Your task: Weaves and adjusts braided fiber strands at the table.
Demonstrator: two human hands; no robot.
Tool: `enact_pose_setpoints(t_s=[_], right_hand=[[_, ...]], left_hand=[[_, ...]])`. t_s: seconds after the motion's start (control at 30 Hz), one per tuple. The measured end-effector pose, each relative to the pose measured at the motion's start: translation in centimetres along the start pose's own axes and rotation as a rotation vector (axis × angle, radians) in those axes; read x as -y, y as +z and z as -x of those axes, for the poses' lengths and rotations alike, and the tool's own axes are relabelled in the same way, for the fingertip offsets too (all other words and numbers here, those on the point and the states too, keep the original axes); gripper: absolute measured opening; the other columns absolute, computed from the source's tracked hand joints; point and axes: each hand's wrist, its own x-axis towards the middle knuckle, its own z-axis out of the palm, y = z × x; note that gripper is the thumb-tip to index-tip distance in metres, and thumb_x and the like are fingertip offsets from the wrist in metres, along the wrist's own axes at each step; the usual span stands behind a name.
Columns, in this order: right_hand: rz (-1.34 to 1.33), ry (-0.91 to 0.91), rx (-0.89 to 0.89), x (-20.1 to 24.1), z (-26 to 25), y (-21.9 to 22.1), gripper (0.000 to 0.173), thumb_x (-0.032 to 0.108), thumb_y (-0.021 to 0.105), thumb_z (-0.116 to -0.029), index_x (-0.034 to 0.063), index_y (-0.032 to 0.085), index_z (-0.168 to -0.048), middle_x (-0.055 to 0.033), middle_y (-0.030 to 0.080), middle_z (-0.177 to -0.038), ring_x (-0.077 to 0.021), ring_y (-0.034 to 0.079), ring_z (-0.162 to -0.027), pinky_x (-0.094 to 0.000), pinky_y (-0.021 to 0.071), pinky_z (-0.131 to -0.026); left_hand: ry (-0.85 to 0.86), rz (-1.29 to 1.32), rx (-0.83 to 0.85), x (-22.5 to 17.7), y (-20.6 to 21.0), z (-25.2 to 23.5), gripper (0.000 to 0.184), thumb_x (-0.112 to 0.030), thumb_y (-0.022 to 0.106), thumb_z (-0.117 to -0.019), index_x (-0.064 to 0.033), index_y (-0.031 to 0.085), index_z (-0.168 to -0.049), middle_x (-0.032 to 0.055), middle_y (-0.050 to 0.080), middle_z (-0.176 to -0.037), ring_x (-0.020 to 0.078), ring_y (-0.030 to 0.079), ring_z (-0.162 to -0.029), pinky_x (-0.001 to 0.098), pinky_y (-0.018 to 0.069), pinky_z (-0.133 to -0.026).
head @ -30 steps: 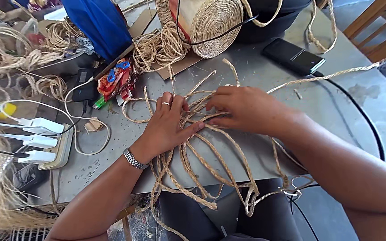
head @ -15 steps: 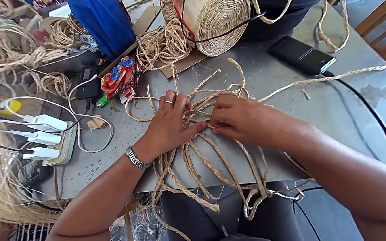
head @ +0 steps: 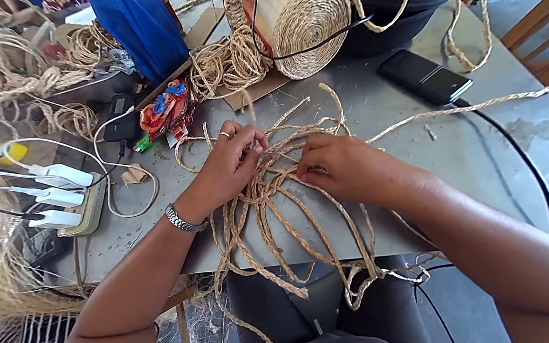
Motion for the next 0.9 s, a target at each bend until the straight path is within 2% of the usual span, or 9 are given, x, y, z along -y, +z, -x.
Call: enact_pose_setpoints(t_s=[0.1, 0.17, 0.3, 0.37, 0.43, 0.5, 0.63, 0.73, 0.9], right_hand=[[0.003, 0.016, -0.008, 0.1, -0.1, 0.2, 0.005, 0.017, 0.074, -0.0919, 0.0120, 0.076, -0.094, -0.0057, 0.066, -0.097, -0.0201, 0.066, -0.088, -0.0396, 0.0567, -0.075], [0.012, 0.025, -0.010, 0.2, -0.1, 0.2, 0.006, 0.017, 0.075, -0.0909, 0.0117, 0.075, -0.094, -0.0062, 0.066, -0.098, -0.0209, 0.066, -0.087, -0.0408, 0.0572, -0.075], [0.020, 0.024, -0.014, 0.2, -0.1, 0.3, 0.008, 0.017, 0.077, -0.0894, 0.0113, 0.074, -0.094, -0.0071, 0.065, -0.098, -0.0227, 0.066, -0.087, -0.0428, 0.0571, -0.074], [0.023, 0.015, -0.021, 0.1, -0.2, 0.3, 0.008, 0.017, 0.077, -0.0891, 0.0115, 0.075, -0.094, -0.0068, 0.065, -0.098, -0.0223, 0.066, -0.086, -0.0425, 0.0571, -0.074], [0.024, 0.007, -0.015, -0.1, -0.3, 0.4, 0.009, 0.019, 0.076, -0.0906, 0.0119, 0.074, -0.095, -0.0064, 0.064, -0.098, -0.0218, 0.065, -0.087, -0.0422, 0.0568, -0.075], [0.026, -0.008, -0.016, -0.3, -0.3, 0.5, 0.009, 0.019, 0.075, -0.0914, 0.0118, 0.074, -0.096, -0.0067, 0.064, -0.098, -0.0220, 0.065, -0.088, -0.0417, 0.0568, -0.075], [0.041, -0.057, -0.043, -0.1, -0.2, 0.5, 0.005, 0.014, 0.073, -0.0906, 0.0100, 0.075, -0.093, -0.0077, 0.066, -0.097, -0.0232, 0.066, -0.091, -0.0404, 0.0567, -0.077], [0.058, -0.071, -0.055, 0.0, -0.1, 0.6, 0.005, 0.013, 0.073, -0.0903, 0.0090, 0.074, -0.092, -0.0079, 0.066, -0.095, -0.0232, 0.066, -0.091, -0.0398, 0.0562, -0.078], [0.055, -0.065, -0.044, 0.0, -0.1, 0.7, 0.007, 0.014, 0.072, -0.0913, 0.0083, 0.073, -0.095, -0.0084, 0.069, -0.099, -0.0244, 0.068, -0.096, -0.0423, 0.0573, -0.084]], left_hand=[[0.024, 0.071, -0.091, -0.1, -0.1, 0.0, 0.019, -0.017, 0.053, -0.1037, -0.0106, 0.061, -0.120, 0.0107, 0.050, -0.121, 0.0142, 0.061, -0.102, 0.0283, 0.0577, -0.083], [0.055, 0.035, -0.136, -0.3, 0.0, -0.1, 0.018, -0.017, 0.055, -0.1023, -0.0102, 0.060, -0.119, 0.0122, 0.046, -0.127, 0.0172, 0.057, -0.113, 0.0300, 0.0574, -0.089], [0.244, -0.092, -0.105, -0.4, 0.2, -0.6, 0.021, -0.017, 0.055, -0.1015, -0.0096, 0.070, -0.114, 0.0135, 0.053, -0.139, 0.0291, 0.048, -0.133, 0.0448, 0.0425, -0.109], [0.353, -0.084, -0.044, -0.3, 0.6, -0.8, 0.024, -0.013, 0.051, -0.1019, -0.0105, 0.074, -0.108, 0.0075, 0.064, -0.133, 0.0286, 0.049, -0.136, 0.0497, 0.0363, -0.116], [0.395, -0.080, 0.036, -0.2, 1.0, -0.8, 0.029, -0.011, 0.047, -0.1017, -0.0124, 0.075, -0.109, 0.0015, 0.071, -0.124, 0.0269, 0.051, -0.138, 0.0546, 0.0288, -0.121], [0.395, -0.101, 0.103, 0.0, 1.1, -0.8, 0.031, -0.013, 0.045, -0.1023, -0.0154, 0.074, -0.111, -0.0017, 0.071, -0.122, 0.0264, 0.050, -0.138, 0.0584, 0.0241, -0.122], [0.386, -0.112, 0.140, 0.2, 1.0, -0.7, 0.031, -0.017, 0.047, -0.1028, -0.0177, 0.075, -0.115, -0.0029, 0.070, -0.125, 0.0225, 0.055, -0.129, 0.0542, 0.0318, -0.114], [0.370, -0.113, 0.145, 0.2, 1.2, -0.8, 0.026, -0.020, 0.052, -0.1022, -0.0189, 0.073, -0.118, -0.0022, 0.067, -0.126, 0.0230, 0.054, -0.127, 0.0531, 0.0372, -0.107], [0.337, -0.114, 0.147, 0.1, 1.4, -0.7, 0.025, -0.026, 0.056, -0.1022, -0.0217, 0.075, -0.119, -0.0019, 0.065, -0.130, 0.0219, 0.052, -0.128, 0.0508, 0.0384, -0.107]])
